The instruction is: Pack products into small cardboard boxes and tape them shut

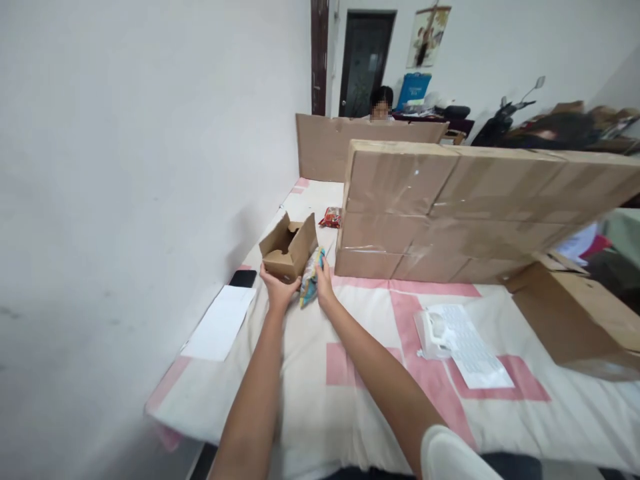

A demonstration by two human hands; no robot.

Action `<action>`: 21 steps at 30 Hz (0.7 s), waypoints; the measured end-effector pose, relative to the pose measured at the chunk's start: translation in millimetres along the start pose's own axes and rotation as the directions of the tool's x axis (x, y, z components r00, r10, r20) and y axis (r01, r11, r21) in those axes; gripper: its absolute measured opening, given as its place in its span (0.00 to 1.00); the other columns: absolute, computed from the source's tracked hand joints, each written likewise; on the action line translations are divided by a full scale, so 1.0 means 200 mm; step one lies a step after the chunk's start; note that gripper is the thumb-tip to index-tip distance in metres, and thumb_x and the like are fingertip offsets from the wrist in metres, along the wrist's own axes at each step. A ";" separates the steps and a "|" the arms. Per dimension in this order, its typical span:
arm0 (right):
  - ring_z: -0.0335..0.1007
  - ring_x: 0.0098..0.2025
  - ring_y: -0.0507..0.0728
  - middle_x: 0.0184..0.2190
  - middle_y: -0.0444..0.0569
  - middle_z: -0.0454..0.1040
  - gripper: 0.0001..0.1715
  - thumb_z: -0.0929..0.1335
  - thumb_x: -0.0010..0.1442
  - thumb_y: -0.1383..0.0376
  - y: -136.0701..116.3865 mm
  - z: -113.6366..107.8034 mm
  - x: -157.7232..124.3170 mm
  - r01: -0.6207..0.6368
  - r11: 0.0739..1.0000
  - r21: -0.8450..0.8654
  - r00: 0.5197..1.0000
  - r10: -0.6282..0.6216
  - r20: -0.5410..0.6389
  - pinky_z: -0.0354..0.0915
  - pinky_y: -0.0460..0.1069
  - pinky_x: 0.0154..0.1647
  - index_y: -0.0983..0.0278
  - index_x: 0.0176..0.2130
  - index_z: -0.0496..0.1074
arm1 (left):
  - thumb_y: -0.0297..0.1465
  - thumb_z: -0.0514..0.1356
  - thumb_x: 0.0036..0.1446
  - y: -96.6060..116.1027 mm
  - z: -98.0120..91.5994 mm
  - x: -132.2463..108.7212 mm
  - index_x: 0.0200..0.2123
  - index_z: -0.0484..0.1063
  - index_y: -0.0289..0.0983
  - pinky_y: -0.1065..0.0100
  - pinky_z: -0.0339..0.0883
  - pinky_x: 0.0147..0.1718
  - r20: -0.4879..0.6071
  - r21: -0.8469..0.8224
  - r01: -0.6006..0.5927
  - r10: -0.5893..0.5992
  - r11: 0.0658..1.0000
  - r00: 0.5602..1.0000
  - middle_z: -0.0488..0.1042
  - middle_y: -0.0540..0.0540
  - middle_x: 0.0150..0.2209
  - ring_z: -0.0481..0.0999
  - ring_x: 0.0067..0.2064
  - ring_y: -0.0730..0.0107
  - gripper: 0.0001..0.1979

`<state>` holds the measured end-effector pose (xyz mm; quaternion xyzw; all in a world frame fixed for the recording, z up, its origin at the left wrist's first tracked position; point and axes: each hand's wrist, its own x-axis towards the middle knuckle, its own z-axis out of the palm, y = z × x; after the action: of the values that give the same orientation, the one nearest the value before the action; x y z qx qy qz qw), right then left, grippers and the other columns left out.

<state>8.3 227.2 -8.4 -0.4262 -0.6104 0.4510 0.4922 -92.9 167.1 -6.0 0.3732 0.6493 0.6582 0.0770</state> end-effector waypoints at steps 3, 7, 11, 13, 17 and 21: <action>0.55 0.72 0.61 0.70 0.61 0.59 0.39 0.64 0.63 0.52 -0.10 -0.10 -0.23 -0.002 0.997 0.074 0.995 -0.005 0.098 0.57 0.61 0.70 0.65 0.68 0.61 | 0.35 0.75 0.34 0.14 -0.16 -0.17 0.66 0.41 0.33 0.55 0.66 0.60 -0.036 0.034 0.001 0.000 0.999 0.999 0.55 0.25 0.64 0.65 0.64 0.49 0.63; 0.47 0.75 0.59 0.74 0.51 0.52 0.35 0.64 0.66 0.57 -0.24 -0.50 -0.72 0.215 0.968 0.126 0.895 -0.247 0.372 0.47 0.61 0.75 0.53 0.70 0.60 | 0.39 0.74 0.32 0.27 -0.40 -0.60 0.69 0.37 0.42 0.48 0.69 0.56 -0.012 0.093 0.044 -0.043 0.995 0.999 0.54 0.28 0.65 0.67 0.63 0.43 0.65; 0.48 0.75 0.60 0.74 0.51 0.50 0.46 0.63 0.63 0.70 -0.31 -0.93 -1.20 0.381 0.915 -0.134 0.859 -0.297 0.417 0.56 0.63 0.72 0.45 0.73 0.49 | 0.48 0.72 0.34 0.33 -0.52 -1.03 0.70 0.41 0.51 0.45 0.67 0.60 0.101 0.109 0.059 -0.070 0.992 0.992 0.55 0.39 0.70 0.64 0.66 0.42 0.63; 0.56 0.71 0.64 0.69 0.58 0.56 0.45 0.65 0.62 0.70 -0.31 -1.06 -1.34 0.414 0.849 -0.328 0.884 -0.290 0.367 0.63 0.63 0.67 0.49 0.73 0.53 | 0.50 0.72 0.33 0.33 -0.51 -1.13 0.69 0.46 0.59 0.43 0.65 0.63 0.273 0.013 0.100 -0.100 0.995 0.957 0.57 0.47 0.71 0.63 0.67 0.41 0.61; 0.56 0.66 0.70 0.65 0.61 0.60 0.38 0.68 0.64 0.61 -0.30 -1.20 -1.42 0.461 0.634 -0.621 0.885 -0.286 0.367 0.63 0.68 0.63 0.56 0.70 0.58 | 0.53 0.75 0.29 0.27 -0.36 -1.02 0.71 0.50 0.52 0.43 0.65 0.63 0.614 -0.005 0.165 -0.127 0.986 0.779 0.64 0.44 0.68 0.65 0.66 0.38 0.66; 0.54 0.66 0.71 0.65 0.59 0.63 0.38 0.70 0.65 0.52 -0.36 -1.24 -1.31 0.485 0.469 -0.738 0.867 -0.152 0.474 0.56 0.70 0.64 0.58 0.68 0.60 | 0.61 0.73 0.24 0.19 -0.15 -0.74 0.53 0.74 0.37 0.42 0.75 0.51 0.843 0.138 0.203 -0.223 0.969 0.489 0.80 0.36 0.46 0.79 0.50 0.35 0.53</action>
<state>286.6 -9.9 31.0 -0.3990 -0.8950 0.0668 0.1881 8.3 51.0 -25.1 0.5653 0.5752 0.3690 0.4620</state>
